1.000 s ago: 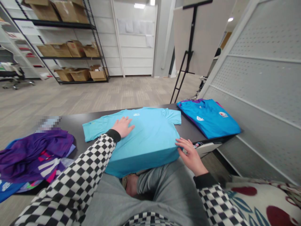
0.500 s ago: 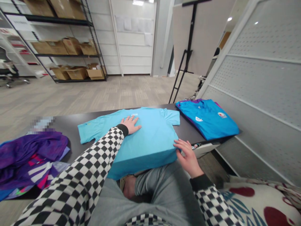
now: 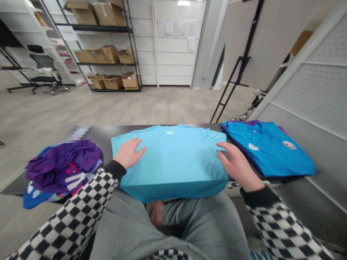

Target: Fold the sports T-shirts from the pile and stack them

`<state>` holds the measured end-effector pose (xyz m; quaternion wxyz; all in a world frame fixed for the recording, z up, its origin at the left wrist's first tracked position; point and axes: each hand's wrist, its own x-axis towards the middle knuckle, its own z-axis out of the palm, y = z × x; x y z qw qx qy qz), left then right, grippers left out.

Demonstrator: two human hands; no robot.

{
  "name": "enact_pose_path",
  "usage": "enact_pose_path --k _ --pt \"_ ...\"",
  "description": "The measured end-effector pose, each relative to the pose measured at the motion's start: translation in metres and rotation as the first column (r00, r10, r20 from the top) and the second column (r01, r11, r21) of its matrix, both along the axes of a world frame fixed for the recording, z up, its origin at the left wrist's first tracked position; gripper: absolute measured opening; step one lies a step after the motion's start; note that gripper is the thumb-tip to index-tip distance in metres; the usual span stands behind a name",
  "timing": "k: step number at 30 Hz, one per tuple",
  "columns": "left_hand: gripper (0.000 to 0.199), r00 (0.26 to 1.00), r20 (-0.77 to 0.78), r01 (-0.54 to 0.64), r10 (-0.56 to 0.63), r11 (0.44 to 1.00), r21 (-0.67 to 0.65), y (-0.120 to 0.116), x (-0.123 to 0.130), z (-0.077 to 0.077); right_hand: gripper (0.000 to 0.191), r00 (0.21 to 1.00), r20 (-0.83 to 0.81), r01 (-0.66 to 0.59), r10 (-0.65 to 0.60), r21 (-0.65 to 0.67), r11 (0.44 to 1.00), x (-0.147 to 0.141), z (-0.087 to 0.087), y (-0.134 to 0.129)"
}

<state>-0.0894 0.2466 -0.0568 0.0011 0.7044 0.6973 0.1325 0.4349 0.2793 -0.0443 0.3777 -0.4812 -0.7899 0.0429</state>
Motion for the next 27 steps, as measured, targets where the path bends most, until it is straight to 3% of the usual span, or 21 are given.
enact_pose_path --k 2,4,8,11,14,18,20,22,24,27 --pt "0.072 0.993 -0.009 -0.116 0.115 0.992 -0.057 -0.01 -0.024 -0.006 0.045 0.994 0.104 -0.021 0.024 -0.028 0.999 -0.016 -0.001 0.042" --pt "0.071 0.977 -0.005 -0.21 0.211 0.97 -0.123 -0.014 -0.038 -0.011 0.05 0.976 0.215 0.059 -0.039 -0.086 0.995 -0.027 -0.014 0.077" --pt "0.068 0.967 0.036 -0.244 0.253 0.955 -0.168 -0.013 -0.045 -0.017 0.052 0.951 0.286 0.181 -0.116 -0.212 0.96 -0.032 -0.048 0.108" --pt "0.071 0.964 0.026 -0.257 0.263 0.956 -0.145 -0.011 -0.043 -0.019 0.051 0.942 0.283 0.236 -0.179 -0.183 0.954 -0.041 -0.048 0.096" --pt "0.073 0.965 0.025 -0.256 0.263 0.955 -0.148 -0.01 -0.042 -0.02 0.053 0.944 0.261 0.235 -0.203 -0.099 0.967 -0.07 -0.027 0.065" --pt "0.071 0.964 0.032 -0.257 0.263 0.958 -0.124 -0.012 -0.041 -0.017 0.055 0.955 0.296 0.012 0.034 -0.151 0.988 -0.124 -0.006 0.019" --pt "0.065 0.945 0.022 -0.325 0.327 0.943 -0.07 -0.015 -0.044 -0.013 0.06 0.929 0.347 -0.033 0.127 -0.264 0.964 -0.142 -0.009 0.003" --pt "0.061 0.889 0.036 -0.456 0.456 0.89 0.005 -0.019 -0.05 -0.009 0.068 0.905 0.396 -0.005 0.157 -0.359 0.934 -0.151 -0.017 -0.005" --pt "0.062 0.827 0.056 -0.561 0.56 0.827 0.02 -0.021 -0.057 -0.006 0.075 0.891 0.426 0.024 0.155 -0.385 0.923 -0.152 -0.027 -0.007" --pt "0.075 0.813 0.021 -0.58 0.581 0.813 -0.046 -0.018 -0.065 -0.002 0.077 0.889 0.436 0.03 0.141 -0.362 0.932 -0.15 -0.037 -0.004"
